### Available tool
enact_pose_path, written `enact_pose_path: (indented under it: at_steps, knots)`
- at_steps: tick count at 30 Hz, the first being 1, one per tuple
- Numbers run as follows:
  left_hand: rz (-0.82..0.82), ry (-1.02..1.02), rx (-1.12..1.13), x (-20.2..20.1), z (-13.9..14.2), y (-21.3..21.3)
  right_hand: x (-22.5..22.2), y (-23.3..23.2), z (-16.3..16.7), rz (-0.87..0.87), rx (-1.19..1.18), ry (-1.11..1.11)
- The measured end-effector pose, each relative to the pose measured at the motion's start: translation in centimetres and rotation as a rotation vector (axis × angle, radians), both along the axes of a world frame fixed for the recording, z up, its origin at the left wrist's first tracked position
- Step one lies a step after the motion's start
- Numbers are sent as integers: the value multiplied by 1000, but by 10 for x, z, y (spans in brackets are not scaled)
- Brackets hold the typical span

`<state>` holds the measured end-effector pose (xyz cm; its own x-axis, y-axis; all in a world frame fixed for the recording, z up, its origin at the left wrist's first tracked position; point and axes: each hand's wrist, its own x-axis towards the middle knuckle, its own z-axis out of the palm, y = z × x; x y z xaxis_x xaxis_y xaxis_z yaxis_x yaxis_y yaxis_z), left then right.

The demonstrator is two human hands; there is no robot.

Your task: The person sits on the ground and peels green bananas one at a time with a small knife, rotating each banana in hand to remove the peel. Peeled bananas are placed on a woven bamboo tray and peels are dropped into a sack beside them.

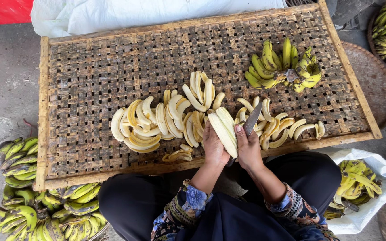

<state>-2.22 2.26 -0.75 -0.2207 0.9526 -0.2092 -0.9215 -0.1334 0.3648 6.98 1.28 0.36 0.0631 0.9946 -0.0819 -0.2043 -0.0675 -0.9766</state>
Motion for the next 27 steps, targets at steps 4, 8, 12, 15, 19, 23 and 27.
enact_pose_path:
  at_steps: [4,8,12,15,19,23,27]
  knots:
    - [99,62,8,2,-6,1,6,-1,0,33,-123,61]
    - [135,149,95,1,-11,2,8,-7,-3,219,7,-39]
    - [157,415,134,-2,-5,-2,8,-11,-13,248,111,-91]
    - [89,649,283,-5,8,-6,15,-10,-17,183,90,-140]
    - [-100,874,341,-18,21,1,26,-4,-8,115,103,-175]
    - [-237,762,244,-26,21,4,21,0,11,65,203,-174]
    - [-325,383,217,-29,19,7,22,8,34,13,54,32]
